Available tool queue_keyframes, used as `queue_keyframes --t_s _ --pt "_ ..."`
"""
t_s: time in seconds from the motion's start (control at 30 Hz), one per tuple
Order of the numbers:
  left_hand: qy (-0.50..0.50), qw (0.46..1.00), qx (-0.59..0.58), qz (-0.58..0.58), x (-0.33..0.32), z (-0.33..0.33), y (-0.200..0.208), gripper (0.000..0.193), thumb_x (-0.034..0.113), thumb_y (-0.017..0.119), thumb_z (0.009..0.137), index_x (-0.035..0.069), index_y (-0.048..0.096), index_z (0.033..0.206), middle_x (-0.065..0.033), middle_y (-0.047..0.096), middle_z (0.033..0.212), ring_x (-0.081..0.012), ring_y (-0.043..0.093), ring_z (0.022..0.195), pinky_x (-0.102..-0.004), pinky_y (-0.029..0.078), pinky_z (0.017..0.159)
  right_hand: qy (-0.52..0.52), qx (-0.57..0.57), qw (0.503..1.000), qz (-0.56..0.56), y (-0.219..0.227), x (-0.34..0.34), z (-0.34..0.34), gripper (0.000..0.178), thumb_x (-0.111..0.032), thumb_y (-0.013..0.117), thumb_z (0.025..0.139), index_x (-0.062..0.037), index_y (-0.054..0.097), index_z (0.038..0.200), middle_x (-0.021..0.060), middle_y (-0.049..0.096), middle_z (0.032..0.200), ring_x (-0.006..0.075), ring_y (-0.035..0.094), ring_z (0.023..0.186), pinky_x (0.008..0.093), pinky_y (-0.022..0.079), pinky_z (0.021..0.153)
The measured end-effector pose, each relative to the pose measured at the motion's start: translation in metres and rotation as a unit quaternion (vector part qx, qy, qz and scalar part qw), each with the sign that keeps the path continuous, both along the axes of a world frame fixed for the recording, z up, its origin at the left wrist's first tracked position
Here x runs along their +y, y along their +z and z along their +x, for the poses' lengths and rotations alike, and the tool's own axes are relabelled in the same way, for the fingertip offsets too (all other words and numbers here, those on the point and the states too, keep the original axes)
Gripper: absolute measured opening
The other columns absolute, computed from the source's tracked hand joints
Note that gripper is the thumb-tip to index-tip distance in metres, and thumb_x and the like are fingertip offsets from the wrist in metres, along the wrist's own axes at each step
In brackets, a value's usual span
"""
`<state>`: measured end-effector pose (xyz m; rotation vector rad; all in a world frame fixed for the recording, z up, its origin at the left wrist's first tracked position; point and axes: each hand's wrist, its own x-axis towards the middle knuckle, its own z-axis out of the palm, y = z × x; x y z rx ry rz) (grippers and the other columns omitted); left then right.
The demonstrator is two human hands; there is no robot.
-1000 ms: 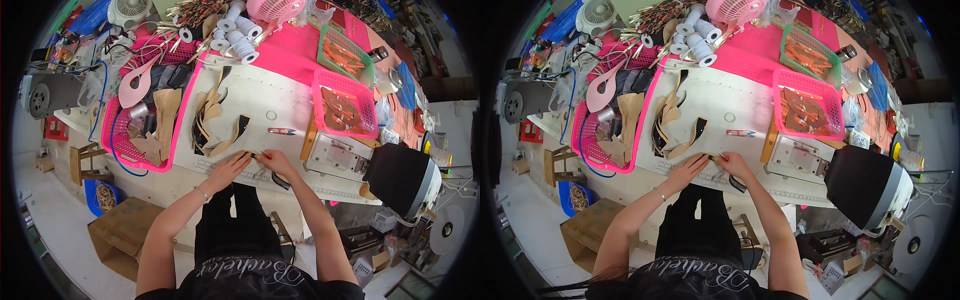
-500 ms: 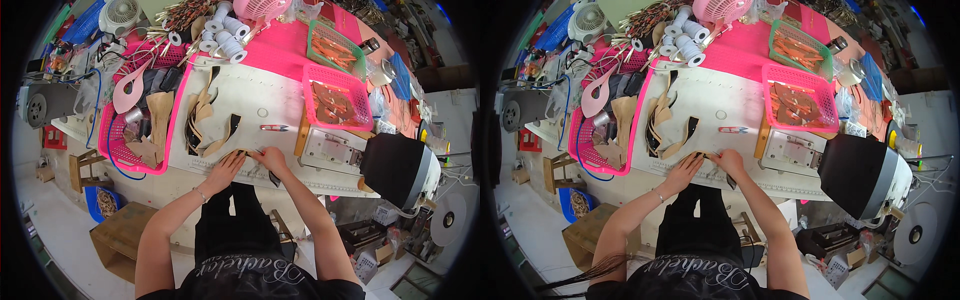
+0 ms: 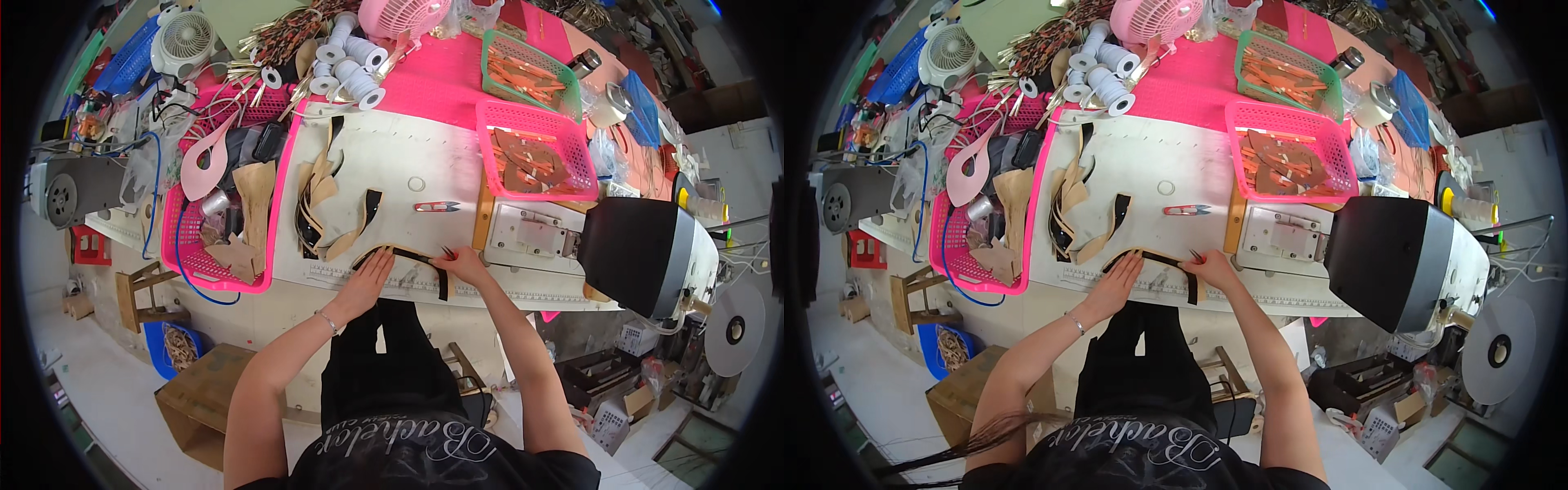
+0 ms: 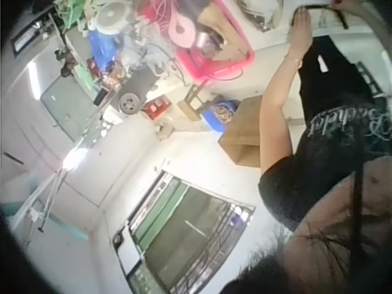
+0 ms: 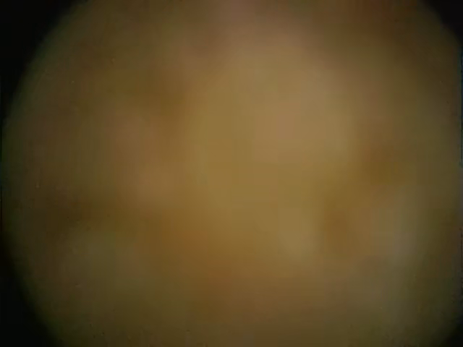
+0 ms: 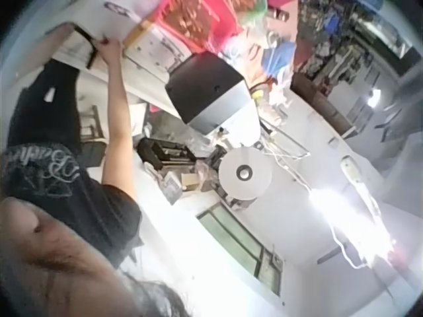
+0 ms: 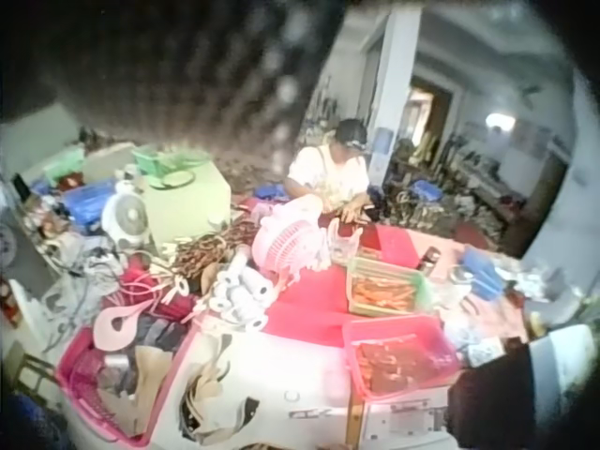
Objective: The person picks up leather pieces and straps from a table, moves to a sewing machine, and feeds the straps through the machine to stitch and trim their edges.
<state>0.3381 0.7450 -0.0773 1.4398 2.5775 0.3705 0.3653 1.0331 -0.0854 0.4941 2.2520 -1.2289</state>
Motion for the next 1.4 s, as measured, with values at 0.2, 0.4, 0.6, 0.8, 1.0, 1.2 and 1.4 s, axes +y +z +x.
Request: queue_keyframes --t_s 0.2,0.4,0.6,0.8,1.0,1.2,1.4 --pt "0.028 1.0 -0.005 -0.001 0.014 0.006 0.002 0.055 0.012 0.049 0.088 -0.01 0.033 0.136 -0.0214 0.035 0.143 -0.0321 0.03 0.137 -0.0393 0.026 0.112 0.0 -0.036 0.999 0.03 0.0 0.0 -0.007 0.038 -0.036 0.078 0.072 0.0008 0.07 0.075 0.0065 0.063 0.065 0.0128 0.057 0.062 0.0293 0.046 0.063" --pt "-0.015 0.993 -0.068 0.091 0.06 0.013 0.015 0.059 0.025 0.053 0.092 -0.006 0.033 0.138 -0.0182 0.037 0.143 -0.0275 0.034 0.135 -0.0382 0.025 0.113 -0.038 -0.005 0.999 0.001 -0.003 0.006 0.001 0.036 -0.035 0.077 0.069 0.0003 0.069 0.072 0.0093 0.063 0.063 0.0159 0.06 0.061 0.0303 0.047 0.059" --pt "0.012 0.995 -0.069 0.078 0.062 0.014 0.011 0.064 0.032 0.054 0.091 -0.006 0.033 0.138 -0.0194 0.039 0.142 -0.0283 0.035 0.134 -0.0371 0.025 0.113 -0.115 -0.127 0.977 -0.131 0.015 0.008 0.044 0.032 -0.035 0.075 0.076 -0.0035 0.07 0.077 -0.0011 0.052 0.055 0.0083 0.044 0.049 0.0249 0.033 0.047" --pt "-0.015 1.0 -0.014 0.007 0.076 0.023 0.008 0.08 0.048 0.057 0.083 -0.002 0.032 0.14 -0.0276 0.036 0.141 -0.0354 0.034 0.133 -0.0428 0.022 0.113 -0.099 0.043 0.994 -0.013 -0.003 -0.002 0.074 0.034 -0.035 0.071 0.079 -0.0012 0.069 0.074 0.0035 0.061 0.059 0.0119 0.056 0.053 0.028 0.041 0.051" --pt "-0.025 0.997 0.02 -0.075 0.092 0.031 0.009 0.087 0.056 0.059 0.077 0.006 0.034 0.142 -0.0369 0.034 0.138 -0.045 0.032 0.132 -0.05 0.017 0.112 -0.119 -0.002 0.99 -0.078 -0.01 0.0 0.069 0.031 -0.028 0.069 0.081 0.0026 0.068 0.079 0.0053 0.065 0.064 0.0127 0.059 0.054 0.0275 0.046 0.057" --pt "-0.021 0.969 0.075 -0.234 0.109 0.046 0.016 0.088 0.06 0.058 0.075 0.011 0.033 0.144 -0.04 0.025 0.141 -0.0473 0.028 0.134 -0.0559 0.012 0.112 -0.137 -0.073 0.984 -0.091 0.006 0.008 0.066 0.031 -0.033 0.073 0.075 -0.0036 0.069 0.068 0.0024 0.062 0.056 0.0108 0.055 0.049 0.0247 0.041 0.047" --pt "-0.009 0.968 0.071 -0.24 0.111 0.049 0.016 0.091 0.063 0.058 0.074 0.012 0.032 0.145 -0.0393 0.021 0.143 -0.0492 0.025 0.134 -0.0575 0.013 0.111 -0.18 -0.119 0.97 -0.108 0.027 0.001 0.085 0.034 -0.034 0.074 0.076 -0.0042 0.066 0.062 -0.0025 0.051 0.049 0.0091 0.046 0.045 0.0262 0.035 0.045"
